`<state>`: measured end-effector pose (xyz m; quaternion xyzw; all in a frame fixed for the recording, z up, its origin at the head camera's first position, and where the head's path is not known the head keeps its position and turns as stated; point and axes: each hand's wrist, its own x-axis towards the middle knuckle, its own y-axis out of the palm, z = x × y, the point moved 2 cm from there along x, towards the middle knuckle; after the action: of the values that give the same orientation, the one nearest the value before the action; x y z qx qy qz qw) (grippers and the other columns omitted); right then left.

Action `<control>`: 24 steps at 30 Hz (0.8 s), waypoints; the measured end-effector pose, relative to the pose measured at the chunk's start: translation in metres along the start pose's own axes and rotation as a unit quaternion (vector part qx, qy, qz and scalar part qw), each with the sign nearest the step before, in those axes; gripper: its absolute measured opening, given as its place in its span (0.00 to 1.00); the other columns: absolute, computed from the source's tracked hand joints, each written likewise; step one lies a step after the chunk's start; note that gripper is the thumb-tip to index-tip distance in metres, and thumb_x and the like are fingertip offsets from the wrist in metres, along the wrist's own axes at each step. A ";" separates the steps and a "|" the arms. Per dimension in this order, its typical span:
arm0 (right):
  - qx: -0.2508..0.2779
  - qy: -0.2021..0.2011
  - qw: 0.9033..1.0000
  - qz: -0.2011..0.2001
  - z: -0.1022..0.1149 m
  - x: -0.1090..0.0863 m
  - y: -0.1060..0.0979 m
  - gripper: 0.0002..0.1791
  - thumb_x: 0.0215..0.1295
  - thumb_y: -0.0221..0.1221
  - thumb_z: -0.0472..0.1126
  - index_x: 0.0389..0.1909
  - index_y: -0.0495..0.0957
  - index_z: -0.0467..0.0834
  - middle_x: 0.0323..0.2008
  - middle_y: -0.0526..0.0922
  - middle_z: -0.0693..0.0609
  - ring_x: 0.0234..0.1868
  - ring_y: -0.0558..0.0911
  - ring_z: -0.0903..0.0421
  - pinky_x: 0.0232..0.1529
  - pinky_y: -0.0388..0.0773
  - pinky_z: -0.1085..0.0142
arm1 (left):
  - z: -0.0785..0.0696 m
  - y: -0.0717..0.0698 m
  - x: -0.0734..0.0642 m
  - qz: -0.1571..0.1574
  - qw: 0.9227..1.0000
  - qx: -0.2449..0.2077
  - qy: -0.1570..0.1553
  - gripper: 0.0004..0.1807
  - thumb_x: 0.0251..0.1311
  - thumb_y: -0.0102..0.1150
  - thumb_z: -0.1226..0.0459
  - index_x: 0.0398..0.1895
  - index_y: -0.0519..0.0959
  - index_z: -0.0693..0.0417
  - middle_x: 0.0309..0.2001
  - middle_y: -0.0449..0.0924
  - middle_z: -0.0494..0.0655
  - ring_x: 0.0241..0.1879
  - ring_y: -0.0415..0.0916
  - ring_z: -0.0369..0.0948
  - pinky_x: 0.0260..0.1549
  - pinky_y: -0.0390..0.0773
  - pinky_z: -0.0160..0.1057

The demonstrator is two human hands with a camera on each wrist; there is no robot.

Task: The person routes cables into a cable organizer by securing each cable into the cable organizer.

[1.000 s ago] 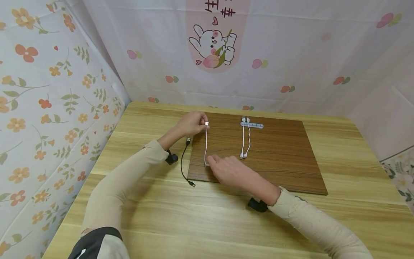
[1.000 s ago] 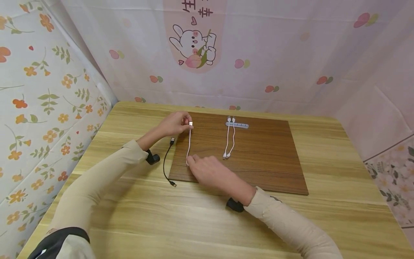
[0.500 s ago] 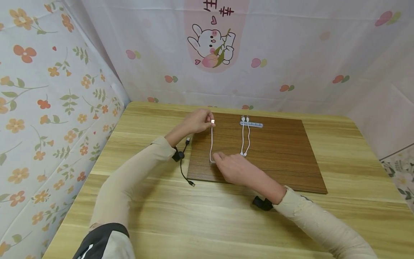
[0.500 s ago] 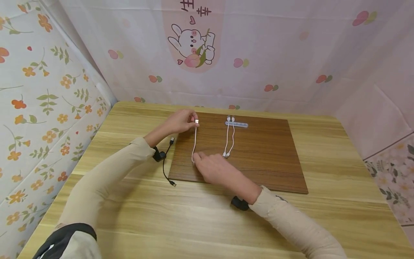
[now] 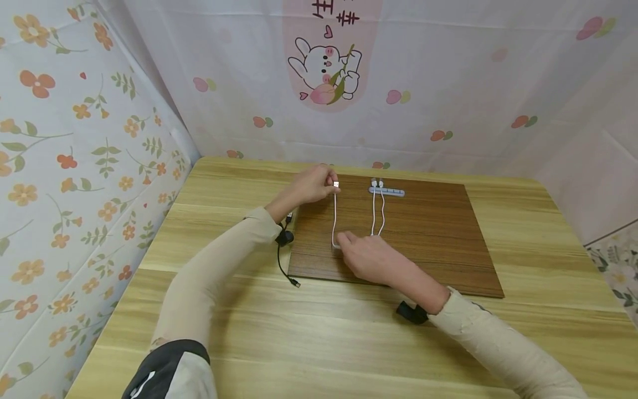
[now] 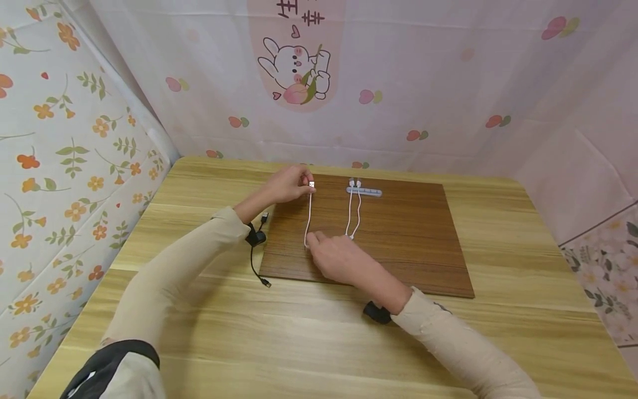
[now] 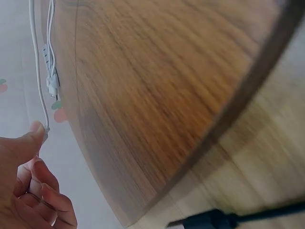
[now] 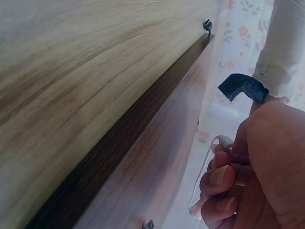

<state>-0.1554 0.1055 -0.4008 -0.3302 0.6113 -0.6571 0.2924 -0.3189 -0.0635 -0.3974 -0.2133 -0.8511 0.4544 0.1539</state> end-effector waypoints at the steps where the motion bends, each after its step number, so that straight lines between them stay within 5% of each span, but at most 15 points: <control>1: 0.001 0.000 1.000 -0.003 -0.001 -0.001 0.000 0.06 0.71 0.56 0.34 0.40 0.68 0.38 0.26 0.68 0.53 0.13 0.62 0.63 0.10 0.60 0.68 | -0.001 0.001 0.001 0.000 1.000 0.003 0.000 0.12 0.64 0.71 0.59 0.41 0.78 0.54 0.36 0.75 0.45 0.35 0.71 0.42 0.37 0.70 0.40; 24: -0.012 -0.004 0.999 -0.049 -0.011 -0.011 0.000 0.10 0.67 0.61 0.36 0.36 0.68 0.41 0.23 0.66 0.56 0.13 0.61 0.63 0.11 0.60 0.69 | -0.012 0.009 0.017 -0.008 1.000 -0.003 -0.002 0.12 0.65 0.70 0.58 0.42 0.79 0.54 0.35 0.77 0.43 0.34 0.72 0.39 0.35 0.70 0.37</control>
<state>-0.1574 0.1206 -0.4016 -0.3655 0.6009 -0.6621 0.2587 -0.3259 -0.0423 -0.3976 -0.2058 -0.8543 0.4513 0.1551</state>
